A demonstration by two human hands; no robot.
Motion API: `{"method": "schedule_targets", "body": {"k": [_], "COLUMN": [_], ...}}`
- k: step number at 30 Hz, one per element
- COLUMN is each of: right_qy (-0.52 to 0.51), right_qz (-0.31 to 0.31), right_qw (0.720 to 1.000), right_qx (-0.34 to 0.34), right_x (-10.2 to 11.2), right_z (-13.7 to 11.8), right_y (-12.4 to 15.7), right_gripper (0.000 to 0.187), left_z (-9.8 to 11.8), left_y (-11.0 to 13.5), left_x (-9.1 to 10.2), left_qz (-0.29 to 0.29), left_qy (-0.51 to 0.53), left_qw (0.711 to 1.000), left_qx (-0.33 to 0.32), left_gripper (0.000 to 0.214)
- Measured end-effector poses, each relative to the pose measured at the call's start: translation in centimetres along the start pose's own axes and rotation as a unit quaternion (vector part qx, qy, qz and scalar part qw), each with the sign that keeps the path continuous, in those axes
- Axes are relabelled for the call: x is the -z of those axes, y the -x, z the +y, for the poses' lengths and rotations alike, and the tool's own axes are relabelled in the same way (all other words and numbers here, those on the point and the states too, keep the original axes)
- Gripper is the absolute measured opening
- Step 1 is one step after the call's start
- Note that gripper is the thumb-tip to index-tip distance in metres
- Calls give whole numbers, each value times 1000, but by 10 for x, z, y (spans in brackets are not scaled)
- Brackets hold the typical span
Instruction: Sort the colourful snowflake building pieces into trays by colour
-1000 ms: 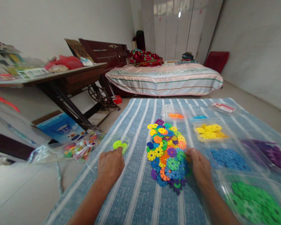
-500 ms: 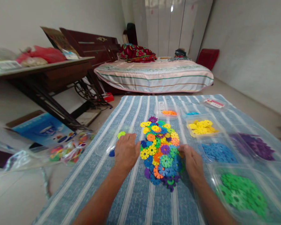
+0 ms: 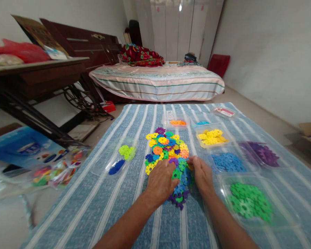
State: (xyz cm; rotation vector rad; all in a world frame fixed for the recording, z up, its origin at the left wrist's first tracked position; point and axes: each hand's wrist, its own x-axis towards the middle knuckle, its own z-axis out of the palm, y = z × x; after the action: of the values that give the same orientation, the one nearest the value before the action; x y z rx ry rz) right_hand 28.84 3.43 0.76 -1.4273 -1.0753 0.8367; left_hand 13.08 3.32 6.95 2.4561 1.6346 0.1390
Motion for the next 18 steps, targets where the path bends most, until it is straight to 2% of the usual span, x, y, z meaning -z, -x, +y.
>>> {"method": "schedule_targets", "body": {"k": [8,13,16,18], "right_qy": [-11,-8,-6,-16], "right_qz": [-10,-8,-6,-2], "right_qw": [1000,1000,1000,1000], "right_qx": [-12,-13,-9,0], "right_x": [-1,0,1,0], "right_z": [5,4,3,2], "right_y": [-1,-2,0,2], "right_gripper": [56,57,56,54], "left_z": [-4,-5,12,34], "left_y": [3,-3,-9,-13], "left_x": [2,6,10,12], "left_qz": [30,45,48,33], "left_qy": [9,123,234,326], "left_qw": [999,990,967,943], "left_qx": [5,57,88,61], "left_gripper": [16,12,15,14]}}
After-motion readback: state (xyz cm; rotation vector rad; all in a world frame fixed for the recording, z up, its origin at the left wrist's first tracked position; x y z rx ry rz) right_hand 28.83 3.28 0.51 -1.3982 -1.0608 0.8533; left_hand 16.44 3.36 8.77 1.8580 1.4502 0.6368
